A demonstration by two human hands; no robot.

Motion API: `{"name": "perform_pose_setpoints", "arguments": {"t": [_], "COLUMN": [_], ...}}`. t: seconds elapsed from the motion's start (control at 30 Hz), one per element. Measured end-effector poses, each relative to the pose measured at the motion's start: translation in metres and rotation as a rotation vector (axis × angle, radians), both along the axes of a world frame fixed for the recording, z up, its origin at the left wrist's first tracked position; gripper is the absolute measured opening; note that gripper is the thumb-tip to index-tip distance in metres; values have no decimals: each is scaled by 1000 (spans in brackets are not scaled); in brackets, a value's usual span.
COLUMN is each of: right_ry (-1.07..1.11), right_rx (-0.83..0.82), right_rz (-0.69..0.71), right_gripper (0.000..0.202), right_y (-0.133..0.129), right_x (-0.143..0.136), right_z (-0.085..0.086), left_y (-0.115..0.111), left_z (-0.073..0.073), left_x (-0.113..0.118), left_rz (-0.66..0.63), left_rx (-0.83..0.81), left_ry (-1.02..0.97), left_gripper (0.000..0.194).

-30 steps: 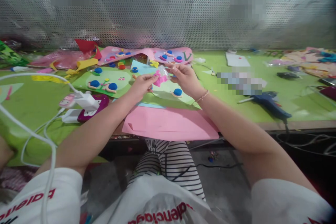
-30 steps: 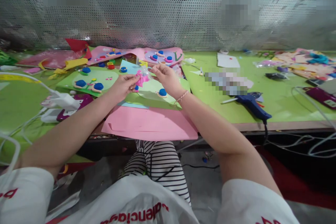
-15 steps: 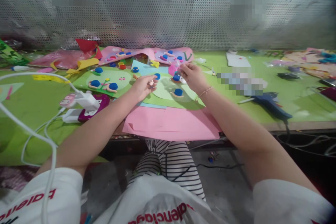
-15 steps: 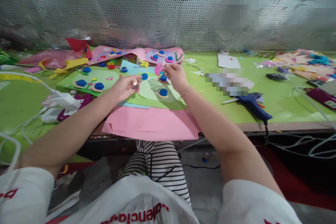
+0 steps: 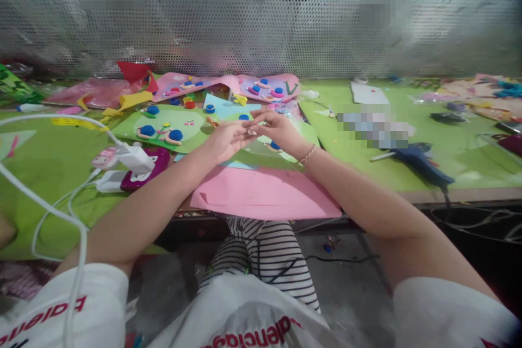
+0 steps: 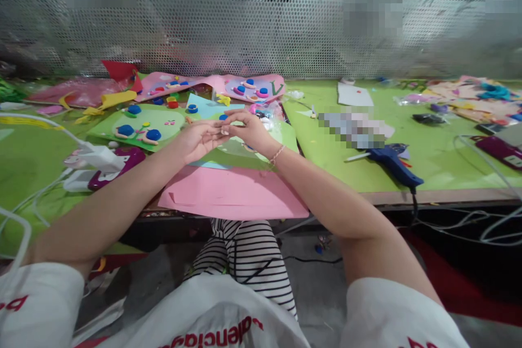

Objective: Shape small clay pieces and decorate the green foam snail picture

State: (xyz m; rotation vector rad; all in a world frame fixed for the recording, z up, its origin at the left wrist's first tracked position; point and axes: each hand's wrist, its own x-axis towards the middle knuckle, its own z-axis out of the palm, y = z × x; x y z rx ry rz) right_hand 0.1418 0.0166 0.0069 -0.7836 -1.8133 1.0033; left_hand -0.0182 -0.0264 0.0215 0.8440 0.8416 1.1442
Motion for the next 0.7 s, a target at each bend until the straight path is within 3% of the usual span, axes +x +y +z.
{"name": "perform_pose_setpoints", "arguments": {"t": [0.23, 0.43, 0.7], "right_ry": [41, -52, -22], "right_rx": [-150, -121, -106], "right_rz": [127, 147, 129], "right_gripper": [38, 29, 30], "right_y": [3, 2, -5], "right_x": [4, 6, 3], "right_z": [-1, 4, 7], "left_y": [-5, -3, 2], "left_z": [4, -2, -2], "left_x": [3, 0, -7], "left_rz": [28, -68, -119], "left_rx": [27, 48, 121], "left_ry": [22, 21, -33], "left_gripper": [22, 28, 34]}}
